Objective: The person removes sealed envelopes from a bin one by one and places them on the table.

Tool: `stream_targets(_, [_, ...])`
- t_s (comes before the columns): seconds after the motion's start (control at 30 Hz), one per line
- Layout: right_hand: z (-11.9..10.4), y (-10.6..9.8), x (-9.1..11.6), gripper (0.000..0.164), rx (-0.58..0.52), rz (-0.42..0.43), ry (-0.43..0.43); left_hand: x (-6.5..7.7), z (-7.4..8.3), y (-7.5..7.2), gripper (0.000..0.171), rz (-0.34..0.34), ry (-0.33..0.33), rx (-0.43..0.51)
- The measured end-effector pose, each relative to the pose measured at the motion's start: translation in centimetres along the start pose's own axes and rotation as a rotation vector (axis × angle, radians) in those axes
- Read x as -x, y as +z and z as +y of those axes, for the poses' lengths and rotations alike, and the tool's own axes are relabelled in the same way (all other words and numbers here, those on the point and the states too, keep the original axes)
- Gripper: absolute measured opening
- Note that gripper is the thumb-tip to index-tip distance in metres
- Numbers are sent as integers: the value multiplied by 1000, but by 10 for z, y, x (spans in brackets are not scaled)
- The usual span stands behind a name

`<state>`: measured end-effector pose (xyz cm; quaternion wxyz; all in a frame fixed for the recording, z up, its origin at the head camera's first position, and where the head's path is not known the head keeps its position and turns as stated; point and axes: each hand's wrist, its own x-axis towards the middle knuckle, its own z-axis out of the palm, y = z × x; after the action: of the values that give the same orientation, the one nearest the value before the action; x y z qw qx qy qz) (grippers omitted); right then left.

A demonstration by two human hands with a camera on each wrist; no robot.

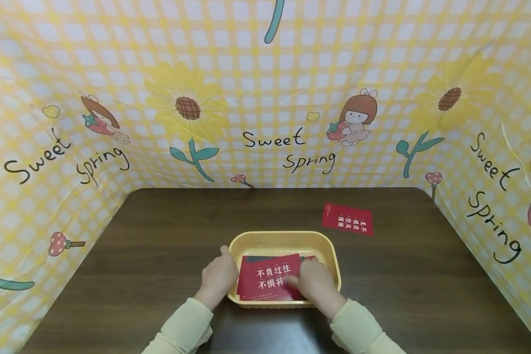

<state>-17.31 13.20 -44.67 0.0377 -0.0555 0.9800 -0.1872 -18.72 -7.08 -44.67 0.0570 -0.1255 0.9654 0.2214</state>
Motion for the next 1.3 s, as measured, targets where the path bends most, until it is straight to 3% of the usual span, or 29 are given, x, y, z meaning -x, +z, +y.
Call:
stream_targets(0.17, [1, 9, -2, 74, 19, -64, 62, 0, -1, 1, 49, 8, 11, 2])
stream_targets(0.23, [3, 11, -4, 77, 17, -77, 78, -1, -1, 1, 47, 11, 16, 2])
stream_targets(0.53, [15, 17, -12, 42, -232, -61, 89, -2, -2, 1, 50, -3, 11, 4])
stream_targets(0.83, [15, 12, -10, 48, -274, 29, 128, -3, -5, 3, 37, 67, 68, 5])
stream_targets(1.1, [14, 9, -9, 44, -297, 117, 124, -3, -4, 2, 42, 44, 55, 1])
stream_targets(1.3, [13, 8, -11, 57, -297, 157, 94, -2, -3, 2, 40, 46, 57, 2])
